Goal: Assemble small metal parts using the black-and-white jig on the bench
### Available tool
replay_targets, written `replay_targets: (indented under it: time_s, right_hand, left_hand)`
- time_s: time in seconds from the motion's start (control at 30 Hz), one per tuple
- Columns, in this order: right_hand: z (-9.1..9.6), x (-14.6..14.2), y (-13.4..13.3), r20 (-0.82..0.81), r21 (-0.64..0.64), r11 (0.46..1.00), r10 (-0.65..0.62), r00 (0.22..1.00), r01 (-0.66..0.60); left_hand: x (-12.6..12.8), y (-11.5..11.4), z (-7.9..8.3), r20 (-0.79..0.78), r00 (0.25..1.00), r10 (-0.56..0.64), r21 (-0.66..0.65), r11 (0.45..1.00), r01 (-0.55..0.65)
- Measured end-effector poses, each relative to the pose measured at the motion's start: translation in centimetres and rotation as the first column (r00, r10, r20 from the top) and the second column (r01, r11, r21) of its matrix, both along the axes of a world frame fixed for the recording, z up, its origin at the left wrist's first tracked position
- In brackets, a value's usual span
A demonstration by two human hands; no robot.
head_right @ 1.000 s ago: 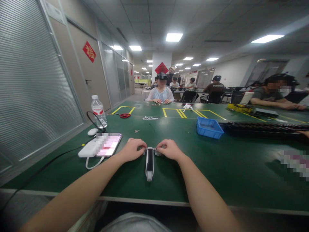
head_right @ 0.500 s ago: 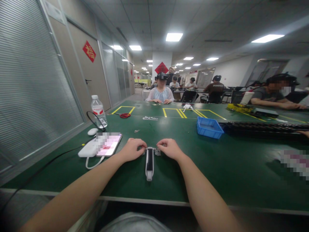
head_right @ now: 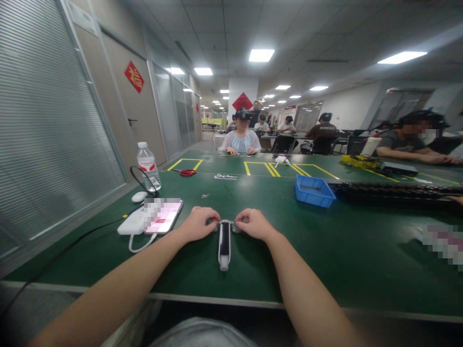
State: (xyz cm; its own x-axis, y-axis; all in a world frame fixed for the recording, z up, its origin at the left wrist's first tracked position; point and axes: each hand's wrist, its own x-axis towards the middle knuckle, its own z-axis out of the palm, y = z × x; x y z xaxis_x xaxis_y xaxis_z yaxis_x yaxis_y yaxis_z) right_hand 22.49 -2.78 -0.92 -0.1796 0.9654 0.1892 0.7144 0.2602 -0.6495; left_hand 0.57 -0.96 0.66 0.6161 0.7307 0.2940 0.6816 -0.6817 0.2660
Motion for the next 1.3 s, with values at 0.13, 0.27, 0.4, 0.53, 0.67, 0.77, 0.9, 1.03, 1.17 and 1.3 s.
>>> replay_targets:
  time_s: [0.13, 0.27, 0.4, 0.53, 0.67, 0.77, 0.9, 1.03, 1.17, 1.3]
  right_hand:
    - [0.0, 0.0, -0.1, -0.012, 0.018, 1.000, 0.023, 1.000, -0.023]
    - [0.1, 0.0, -0.1, -0.041, -0.001, 0.999, 0.032, 0.999, -0.032]
    - [0.0, -0.1, -0.1, -0.080, -0.032, 0.999, 0.037, 0.996, -0.039]
    - [-0.4, -0.1, 0.2, -0.101, -0.028, 0.998, 0.060, 0.993, -0.063]
    - [-0.7, 0.0, 0.4, -0.123, -0.026, 0.996, 0.085, 0.989, -0.089]
    - [-0.8, 0.1, 0.4, -0.153, -0.004, 0.995, 0.098, 0.983, -0.100]
    - [-1.0, 0.1, 0.4, -0.152, 0.007, 0.993, 0.121, 0.981, -0.121]
    - [-0.9, 0.0, 0.4, -0.134, 0.006, 0.996, 0.094, 0.987, -0.094]
    - [-0.7, -0.1, 0.3, -0.120, -0.018, 0.997, 0.078, 0.990, -0.080]
    - [-0.6, -0.2, 0.2, -0.125, -0.014, 0.996, 0.080, 0.989, -0.083]
  left_hand:
    - [0.0, 0.0, 0.0, 0.003, 1.000, -0.002, 0.000, 1.000, 0.002]
    - [-0.1, 0.0, 0.1, 0.008, 1.000, -0.001, -0.002, 1.000, 0.001]
    - [0.0, -0.1, 0.2, 0.000, 1.000, 0.000, -0.003, 1.000, 0.000]
    - [0.0, -0.2, 0.3, -0.015, 1.000, 0.004, -0.006, 1.000, -0.004]
    - [0.0, -0.1, 0.2, -0.017, 1.000, 0.007, 0.000, 1.000, -0.007]
    - [0.1, -0.1, 0.2, -0.010, 1.000, 0.006, 0.002, 1.000, -0.006]
    - [0.0, 0.0, 0.0, -0.006, 1.000, 0.004, 0.002, 1.000, -0.004]
    - [0.0, 0.1, -0.1, -0.003, 1.000, 0.003, 0.007, 1.000, -0.003]
    - [0.0, 0.1, -0.1, -0.008, 1.000, 0.006, 0.007, 1.000, -0.006]
    - [0.0, -0.1, 0.1, -0.012, 1.000, 0.007, 0.005, 1.000, -0.007]
